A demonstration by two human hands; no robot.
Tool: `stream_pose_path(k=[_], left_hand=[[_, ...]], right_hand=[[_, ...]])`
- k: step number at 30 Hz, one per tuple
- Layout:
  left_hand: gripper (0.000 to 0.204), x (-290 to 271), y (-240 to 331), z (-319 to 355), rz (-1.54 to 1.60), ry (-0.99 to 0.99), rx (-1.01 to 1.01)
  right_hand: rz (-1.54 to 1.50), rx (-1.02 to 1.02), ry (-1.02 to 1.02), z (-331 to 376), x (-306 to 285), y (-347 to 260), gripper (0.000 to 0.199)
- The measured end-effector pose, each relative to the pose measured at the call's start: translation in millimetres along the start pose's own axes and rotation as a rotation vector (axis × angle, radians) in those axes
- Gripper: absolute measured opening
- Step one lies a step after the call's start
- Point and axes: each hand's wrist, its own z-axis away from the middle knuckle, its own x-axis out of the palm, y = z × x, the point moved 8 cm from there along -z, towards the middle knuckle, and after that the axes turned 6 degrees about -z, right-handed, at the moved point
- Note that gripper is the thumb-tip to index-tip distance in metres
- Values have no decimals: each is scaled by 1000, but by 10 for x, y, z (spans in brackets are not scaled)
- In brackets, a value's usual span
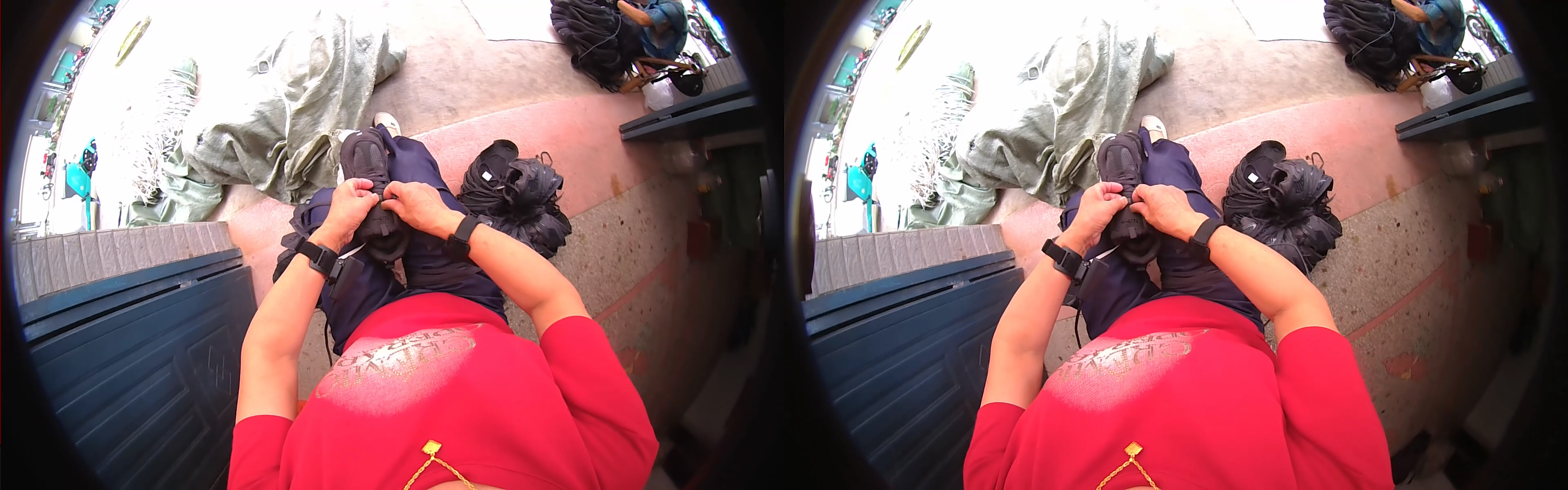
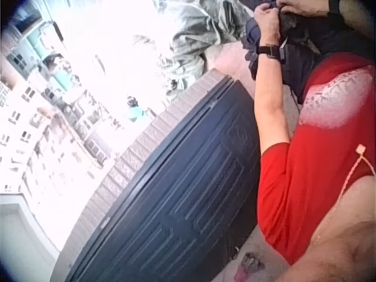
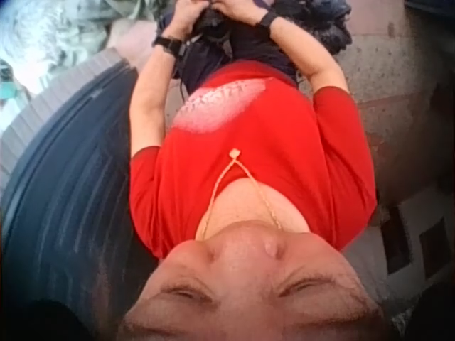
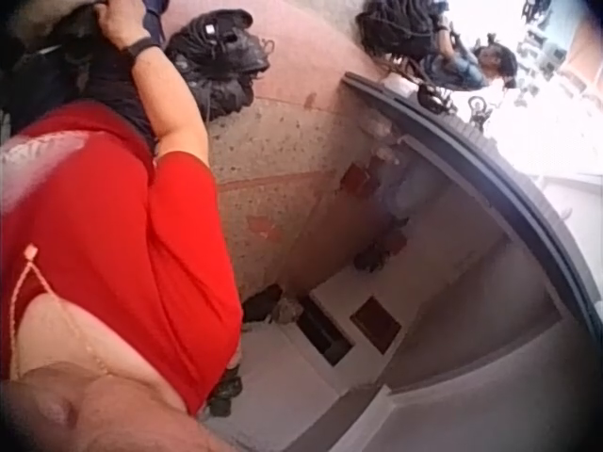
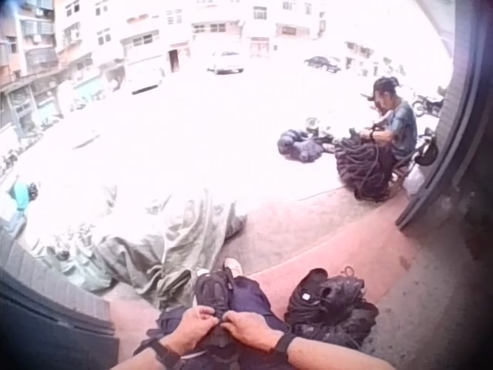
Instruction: Insert and thread laces through a black shoe.
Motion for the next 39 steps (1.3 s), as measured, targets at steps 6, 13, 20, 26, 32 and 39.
stream_pose_path(k=[6,13,20,26,32,39], left_hand=[[37,-57,332,82,-562,-54,201],[40,132,586,387,-730,-63,540],[15,24,598,650,-1044,272,561],[15,58,514,955,-961,312,705],[16,80,522,949,-960,284,681],[15,128,524,985,-915,325,706]], right_hand=[[163,-140,-305,-101,116,95,19],[-974,281,-556,233,-95,-445,19],[361,-236,-31,-46,-167,62,26],[-270,30,-203,-109,115,119,25],[-254,80,-23,-22,45,92,19],[-87,-57,142,-34,147,140,17]])
